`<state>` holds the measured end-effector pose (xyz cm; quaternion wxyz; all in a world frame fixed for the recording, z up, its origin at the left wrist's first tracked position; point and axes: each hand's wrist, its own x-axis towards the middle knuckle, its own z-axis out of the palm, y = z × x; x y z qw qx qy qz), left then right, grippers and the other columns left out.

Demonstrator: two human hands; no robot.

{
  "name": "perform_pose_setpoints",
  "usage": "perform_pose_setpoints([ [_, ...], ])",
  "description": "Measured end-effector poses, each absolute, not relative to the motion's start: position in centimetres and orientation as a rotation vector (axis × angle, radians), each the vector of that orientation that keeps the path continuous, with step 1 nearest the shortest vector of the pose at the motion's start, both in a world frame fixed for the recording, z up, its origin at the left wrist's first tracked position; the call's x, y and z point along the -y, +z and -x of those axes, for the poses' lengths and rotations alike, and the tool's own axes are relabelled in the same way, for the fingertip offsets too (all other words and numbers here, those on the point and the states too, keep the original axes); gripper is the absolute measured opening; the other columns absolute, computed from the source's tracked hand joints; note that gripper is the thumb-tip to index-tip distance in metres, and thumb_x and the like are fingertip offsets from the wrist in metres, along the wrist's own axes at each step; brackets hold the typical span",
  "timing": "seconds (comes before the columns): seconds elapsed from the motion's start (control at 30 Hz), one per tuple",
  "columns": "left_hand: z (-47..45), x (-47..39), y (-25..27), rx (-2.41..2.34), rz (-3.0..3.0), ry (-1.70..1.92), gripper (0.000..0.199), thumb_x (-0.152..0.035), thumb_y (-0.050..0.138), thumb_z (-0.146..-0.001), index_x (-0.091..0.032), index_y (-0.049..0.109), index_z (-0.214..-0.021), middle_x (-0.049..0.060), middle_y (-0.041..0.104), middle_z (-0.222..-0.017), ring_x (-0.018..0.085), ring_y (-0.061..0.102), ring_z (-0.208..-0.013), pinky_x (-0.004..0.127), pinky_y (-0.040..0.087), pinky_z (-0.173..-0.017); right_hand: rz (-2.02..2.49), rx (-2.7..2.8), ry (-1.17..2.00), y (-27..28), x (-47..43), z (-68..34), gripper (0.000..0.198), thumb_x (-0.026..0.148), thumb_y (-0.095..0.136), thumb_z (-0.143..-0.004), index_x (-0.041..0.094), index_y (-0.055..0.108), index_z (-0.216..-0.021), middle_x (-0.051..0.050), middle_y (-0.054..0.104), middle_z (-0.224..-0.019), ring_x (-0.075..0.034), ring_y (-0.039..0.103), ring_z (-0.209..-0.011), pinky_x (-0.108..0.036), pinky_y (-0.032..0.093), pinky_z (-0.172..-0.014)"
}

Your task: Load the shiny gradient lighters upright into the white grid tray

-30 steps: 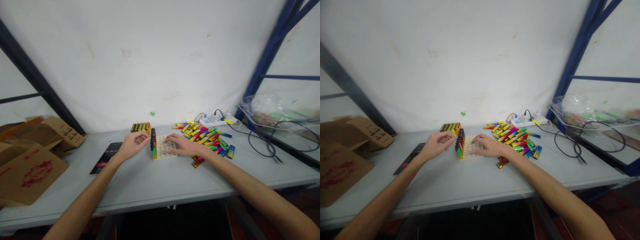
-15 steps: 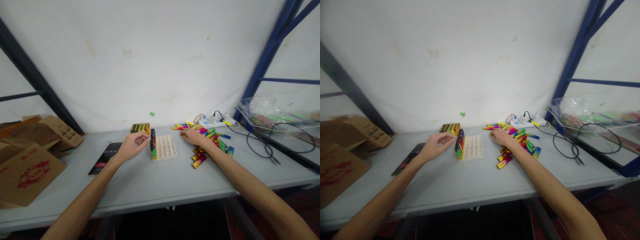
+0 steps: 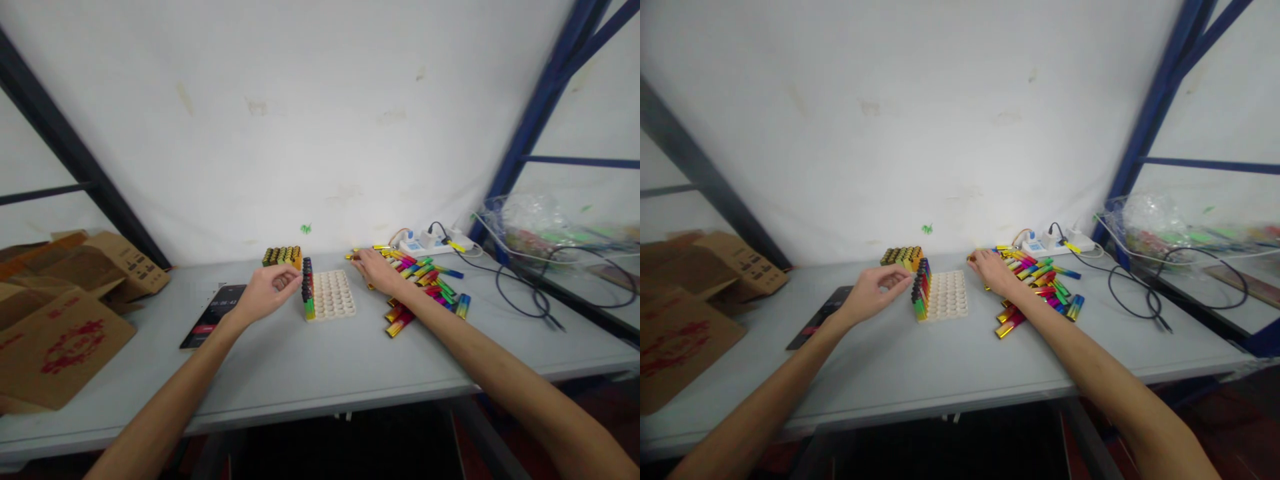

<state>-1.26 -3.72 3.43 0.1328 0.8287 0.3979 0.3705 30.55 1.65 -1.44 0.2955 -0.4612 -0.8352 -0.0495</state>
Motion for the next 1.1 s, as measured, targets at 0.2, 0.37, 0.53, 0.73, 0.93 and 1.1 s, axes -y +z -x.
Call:
perform_pose_setpoints([
  [0.2,1.1,3.9,3.6,-1.142,-2.393,1.077,0.023,-0.039,0.064,-0.093,-0.017,0.071,-0.091,0.002,0.073,-0.08,0.013,0.066,-0.068,0.023,0.052,-0.064,1.059,1.714,0.602,-0.7,-0.8,-30.6,0.036,0.056,0.047,-0.1,0.021,0.053,-0.099,0.004,0.06,-0.066,-0.012,0.052,-0.053,-0.024,0.042,-0.052],
  [0.37,1.0,4.2,4.0,-1.149,-2.395,1.06,0.023,-0.039,0.063,-0.093,-0.017,0.071,-0.09,0.003,0.073,-0.081,0.014,0.067,-0.07,0.024,0.052,-0.065,1.023,1.595,0.9,-0.9,-1.0,-30.8,0.045,0.062,0.049,-0.096,0.02,0.061,-0.103,0.008,0.041,-0.06,-0.009,0.038,-0.044,-0.021,0.03,-0.039],
  [0.53,1.0,4.2,3.9,-1.163,-2.405,1.064,0.023,-0.038,0.062,-0.093,-0.017,0.071,-0.089,0.003,0.073,-0.081,0.014,0.066,-0.07,0.024,0.053,-0.066,0.97,1.57,1.011,-0.7,-0.7,-30.2,0.046,0.053,0.058,-0.092,0.018,0.06,-0.122,0.006,0.048,-0.068,-0.009,0.043,-0.051,-0.021,0.04,-0.046],
  [0.73,1.0,4.0,3.7,-1.171,-2.428,1.068,0.024,-0.039,0.061,-0.093,-0.017,0.071,-0.088,0.003,0.073,-0.081,0.014,0.065,-0.068,0.024,0.052,-0.064,1.155,1.651,0.817,-0.1,0.4,-30.0,0.041,0.052,0.073,-0.082,0.019,0.065,-0.104,0.008,0.048,-0.055,-0.01,0.041,-0.046,-0.022,0.033,-0.043],
  [0.93,0.9,4.0,3.7,-1.196,-2.434,1.106,0.025,-0.041,0.063,-0.093,-0.017,0.071,-0.087,0.001,0.072,-0.077,0.012,0.063,-0.064,0.022,0.049,-0.061,1.014,1.793,0.708,0.5,0.6,-29.9,0.048,0.062,0.066,-0.086,0.017,0.064,-0.07,0.0,0.058,-0.062,-0.014,0.052,-0.061,-0.026,0.041,-0.058],
  [1.1,1.0,3.8,3.6,-1.204,-2.441,1.113,0.03,-0.044,0.059,-0.095,-0.017,0.071,-0.087,0.002,0.072,-0.078,0.013,0.063,-0.067,0.022,0.05,-0.063,0.886,1.848,0.833,0.5,1.0,-29.4,0.054,0.068,0.051,-0.094,0.018,0.066,-0.082,-0.005,0.067,-0.084,-0.017,0.062,-0.081,-0.029,0.05,-0.075],
])
